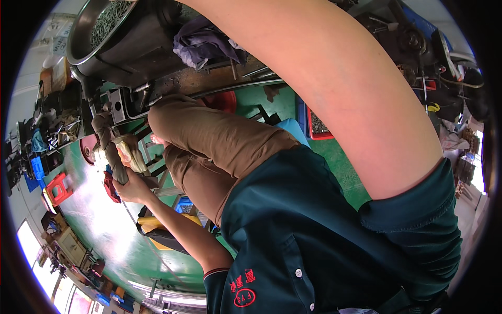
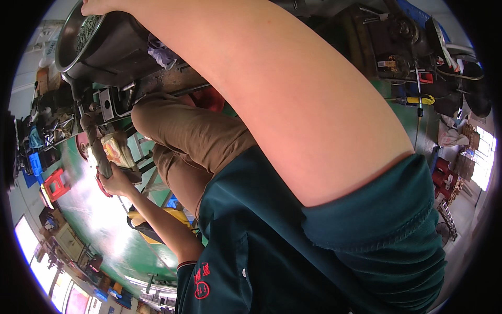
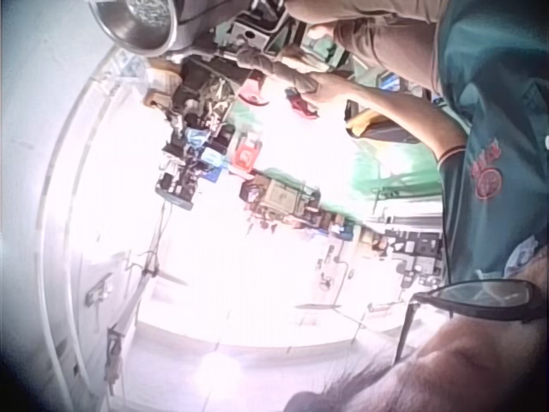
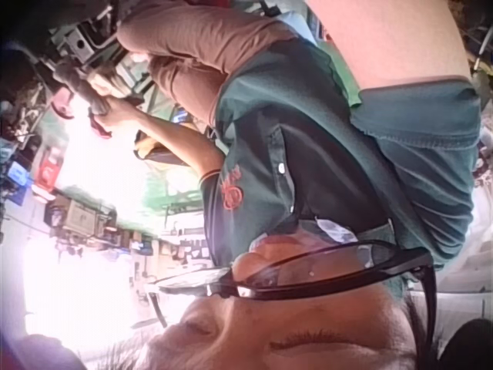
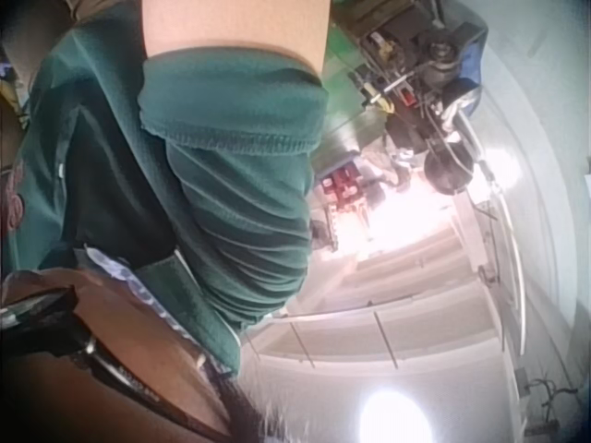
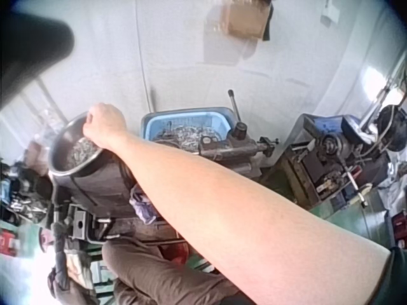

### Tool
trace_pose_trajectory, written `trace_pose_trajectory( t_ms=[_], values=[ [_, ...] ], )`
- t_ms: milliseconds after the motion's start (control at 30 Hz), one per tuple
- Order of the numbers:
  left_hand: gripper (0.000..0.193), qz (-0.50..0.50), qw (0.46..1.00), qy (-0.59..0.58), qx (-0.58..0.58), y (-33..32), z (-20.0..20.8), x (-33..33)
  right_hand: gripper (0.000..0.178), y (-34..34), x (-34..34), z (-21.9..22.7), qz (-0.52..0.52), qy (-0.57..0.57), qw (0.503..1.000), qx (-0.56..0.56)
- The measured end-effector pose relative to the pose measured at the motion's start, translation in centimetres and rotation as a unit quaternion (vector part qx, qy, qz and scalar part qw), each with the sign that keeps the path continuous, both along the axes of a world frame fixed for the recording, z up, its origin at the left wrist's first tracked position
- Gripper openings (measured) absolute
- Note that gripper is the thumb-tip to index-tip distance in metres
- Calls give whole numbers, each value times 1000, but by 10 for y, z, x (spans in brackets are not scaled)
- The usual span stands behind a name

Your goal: The person operates a machine, holding a wrapped lever with one hand while picking metal pins from a bowl and feeding them into the machine spindle by hand.

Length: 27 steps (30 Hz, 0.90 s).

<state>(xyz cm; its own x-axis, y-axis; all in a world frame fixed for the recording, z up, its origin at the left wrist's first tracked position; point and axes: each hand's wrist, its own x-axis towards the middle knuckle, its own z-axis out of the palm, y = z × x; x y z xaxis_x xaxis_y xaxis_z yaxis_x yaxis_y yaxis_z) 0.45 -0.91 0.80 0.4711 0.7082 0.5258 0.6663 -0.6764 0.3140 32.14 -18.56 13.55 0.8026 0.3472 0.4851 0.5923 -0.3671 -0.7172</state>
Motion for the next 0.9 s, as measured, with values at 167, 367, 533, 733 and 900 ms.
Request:
trace_pose_trajectory(
  t_ms=[167,367,533,733,900],
  values=[
    [37,0,1000,1,15,1,-1,-1,11,2,2,-1,-5,6,1000,13],
    [37,-14,1000,-6,6,-2,-1,6,13,-7,3,3,-16,-18,1000,-15],
    [36,-5,1000,-10,6,2,-1,-3,11,4,-2,-2,3,7,1000,5],
    [36,2,1000,-5,4,0,0,-1,10,3,-1,0,5,22,1000,11],
    [36,-14,1000,-8,10,-2,1,4,10,-4,4,1,-6,-2,1000,8]
  ],
)
